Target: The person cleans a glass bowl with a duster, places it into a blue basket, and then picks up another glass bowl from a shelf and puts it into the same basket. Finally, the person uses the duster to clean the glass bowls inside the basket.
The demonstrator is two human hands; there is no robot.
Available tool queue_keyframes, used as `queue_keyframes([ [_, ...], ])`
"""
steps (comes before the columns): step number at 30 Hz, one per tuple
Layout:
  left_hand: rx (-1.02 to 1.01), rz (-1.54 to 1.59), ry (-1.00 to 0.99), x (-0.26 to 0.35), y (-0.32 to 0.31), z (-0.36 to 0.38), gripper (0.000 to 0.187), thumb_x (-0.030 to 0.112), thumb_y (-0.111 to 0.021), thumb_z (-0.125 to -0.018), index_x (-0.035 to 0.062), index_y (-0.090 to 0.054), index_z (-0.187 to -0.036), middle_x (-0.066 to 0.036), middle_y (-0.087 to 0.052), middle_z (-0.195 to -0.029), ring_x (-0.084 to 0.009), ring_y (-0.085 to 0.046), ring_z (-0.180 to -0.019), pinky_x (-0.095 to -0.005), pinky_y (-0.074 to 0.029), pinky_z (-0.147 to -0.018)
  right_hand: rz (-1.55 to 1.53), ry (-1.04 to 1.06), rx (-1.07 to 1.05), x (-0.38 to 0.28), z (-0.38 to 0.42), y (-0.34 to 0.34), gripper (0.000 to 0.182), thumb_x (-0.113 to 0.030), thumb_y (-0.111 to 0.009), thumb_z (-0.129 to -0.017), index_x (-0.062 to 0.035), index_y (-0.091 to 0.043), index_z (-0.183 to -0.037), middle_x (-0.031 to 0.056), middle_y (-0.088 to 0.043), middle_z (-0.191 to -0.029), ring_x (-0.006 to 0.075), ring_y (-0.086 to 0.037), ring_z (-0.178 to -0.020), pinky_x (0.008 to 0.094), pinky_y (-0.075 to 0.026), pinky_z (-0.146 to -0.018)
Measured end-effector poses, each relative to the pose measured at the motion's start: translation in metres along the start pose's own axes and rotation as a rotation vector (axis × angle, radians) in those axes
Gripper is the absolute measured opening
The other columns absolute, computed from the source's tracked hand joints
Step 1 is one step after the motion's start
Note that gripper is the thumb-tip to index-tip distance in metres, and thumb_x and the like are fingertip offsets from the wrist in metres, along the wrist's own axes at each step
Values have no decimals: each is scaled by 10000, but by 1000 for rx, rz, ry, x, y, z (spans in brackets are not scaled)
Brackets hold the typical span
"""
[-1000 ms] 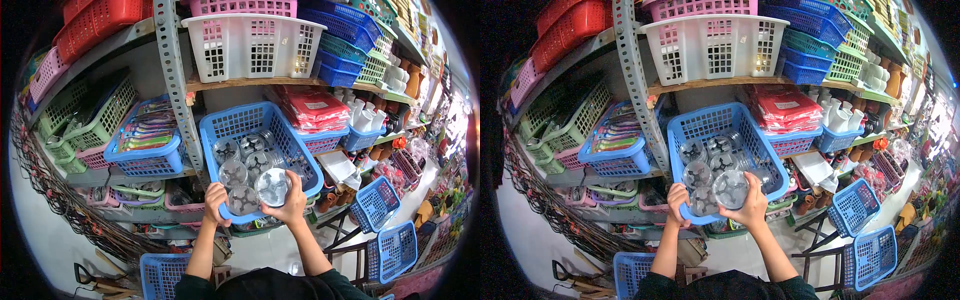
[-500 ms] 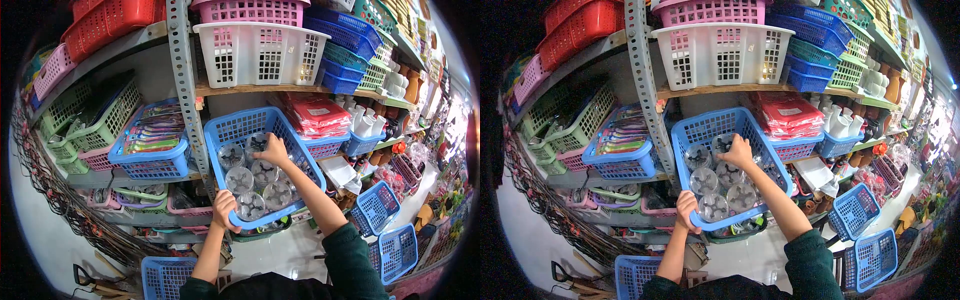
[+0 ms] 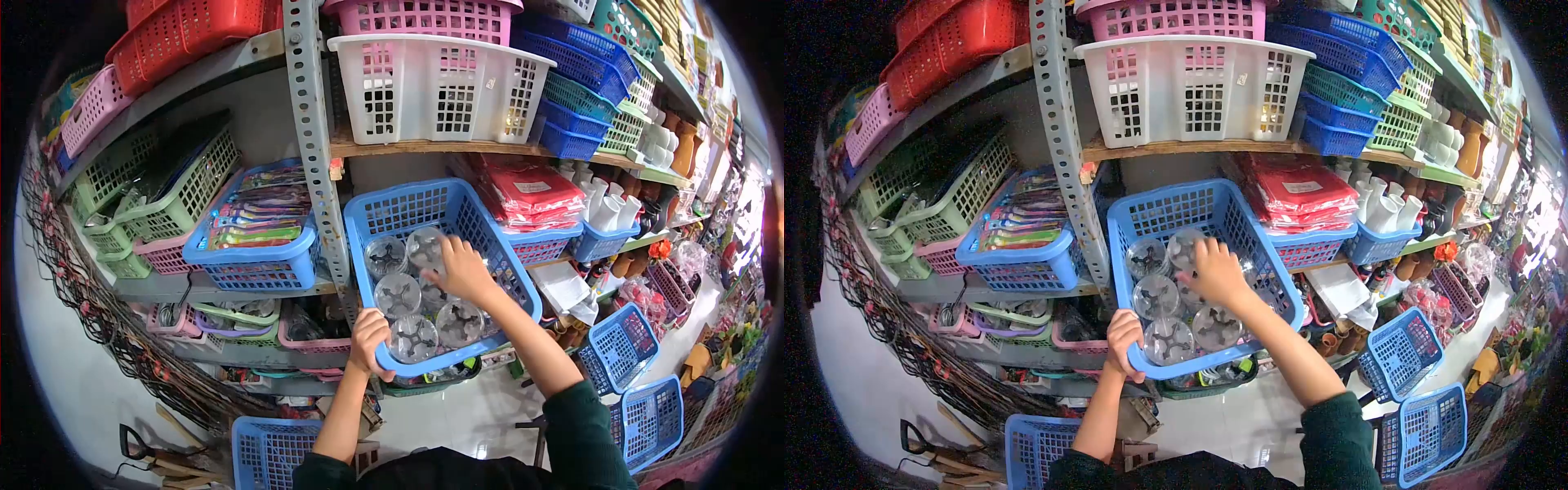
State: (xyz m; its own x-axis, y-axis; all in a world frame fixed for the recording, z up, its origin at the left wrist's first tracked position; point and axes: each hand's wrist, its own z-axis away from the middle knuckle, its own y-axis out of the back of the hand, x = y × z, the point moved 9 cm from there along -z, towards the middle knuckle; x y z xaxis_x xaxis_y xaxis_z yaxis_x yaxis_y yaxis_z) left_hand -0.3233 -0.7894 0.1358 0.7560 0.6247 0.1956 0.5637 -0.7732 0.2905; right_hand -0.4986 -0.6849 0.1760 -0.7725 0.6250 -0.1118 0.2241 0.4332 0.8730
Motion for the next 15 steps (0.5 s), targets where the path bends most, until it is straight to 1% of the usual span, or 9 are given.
queue_keyframes([
  [1, 0, 2, 2, -1, 1, -1, 663, 705, -544, -652, 65, -405, -552, -74, -411, -572, -284, -463, -572, -401, -411, -683, -15, 45, 0, -11, 19, 11, 694, -473, -661, -782, 47, -466, -1199, 231, -525, -1117, 384, -539, -1009, 455, -472, -811],
  [4, 49, 26, 27, -9, 6, -5, 760, 805, -454, -676, 60, -398, -537, -68, -403, -554, -285, -468, -573, -400, -408, -679, -104, 147, -21, -37, 71, 40, 593, -502, -640, -792, 21, -556, -1059, 183, -542, -993, 350, -548, -940, 442, -461, -749],
  [5, 48, 27, 28, -13, 7, -6, 760, 805, -454, -676, 60, -398, -537, -68, -403, -554, -285, -468, -573, -400, -408, -679, -120, 172, -39, -44, 85, 48, 563, -507, -630, -800, 10, -574, -1016, 163, -544, -962, 337, -552, -925, 429, -460, -739],
  [6, 57, 44, 31, -18, 10, -8, 773, 819, -435, -678, 61, -394, -535, -68, -400, -553, -286, -467, -573, -399, -407, -679, -121, 171, -39, -46, 96, 50, 563, -507, -630, -800, 10, -574, -1016, 163, -544, -962, 337, -552, -925, 429, -460, -739],
  [8, 74, 66, 39, -29, 16, -10, 801, 848, -376, -693, 64, -380, -532, -72, -396, -549, -290, -465, -572, -400, -407, -681, -131, 268, 35, -54, 115, 59, 498, -499, -645, -783, -27, -582, -929, 103, -538, -839, 285, -557, -811, 385, -446, -671],
  [9, 73, 65, 37, -32, 19, -13, 801, 848, -376, -693, 64, -380, -532, -72, -396, -549, -290, -465, -572, -400, -407, -681, -131, 268, 37, -52, 119, 56, 498, -499, -645, -783, -27, -582, -929, 103, -538, -839, 285, -557, -811, 385, -446, -671],
  [11, 48, 99, 67, -40, 21, -19, 806, 850, -349, -705, 63, -375, -532, -76, -400, -549, -292, -465, -572, -403, -409, -682, 69, 315, 132, -50, 125, 49, 443, -489, -671, -746, -65, -579, -837, 48, -506, -723, 237, -528, -688, 352, -413, -599],
  [12, 45, 98, 67, -41, 22, -21, 806, 850, -349, -705, 63, -375, -532, -76, -400, -549, -292, -465, -572, -403, -409, -682, 77, 364, 235, -54, 123, 53, 416, -483, -690, -714, -90, -563, -765, 23, -475, -661, 210, -495, -629, 339, -382, -552],
  [15, 48, 119, 192, -57, 28, -27, 754, 794, -364, -741, 64, -377, -552, -78, -456, -580, -281, -512, -605, -425, -416, -792, 76, 372, 290, -57, 107, 57, 406, -477, -689, -721, -100, -538, -734, 24, -476, -667, 210, -500, -626, 333, -386, -547],
])
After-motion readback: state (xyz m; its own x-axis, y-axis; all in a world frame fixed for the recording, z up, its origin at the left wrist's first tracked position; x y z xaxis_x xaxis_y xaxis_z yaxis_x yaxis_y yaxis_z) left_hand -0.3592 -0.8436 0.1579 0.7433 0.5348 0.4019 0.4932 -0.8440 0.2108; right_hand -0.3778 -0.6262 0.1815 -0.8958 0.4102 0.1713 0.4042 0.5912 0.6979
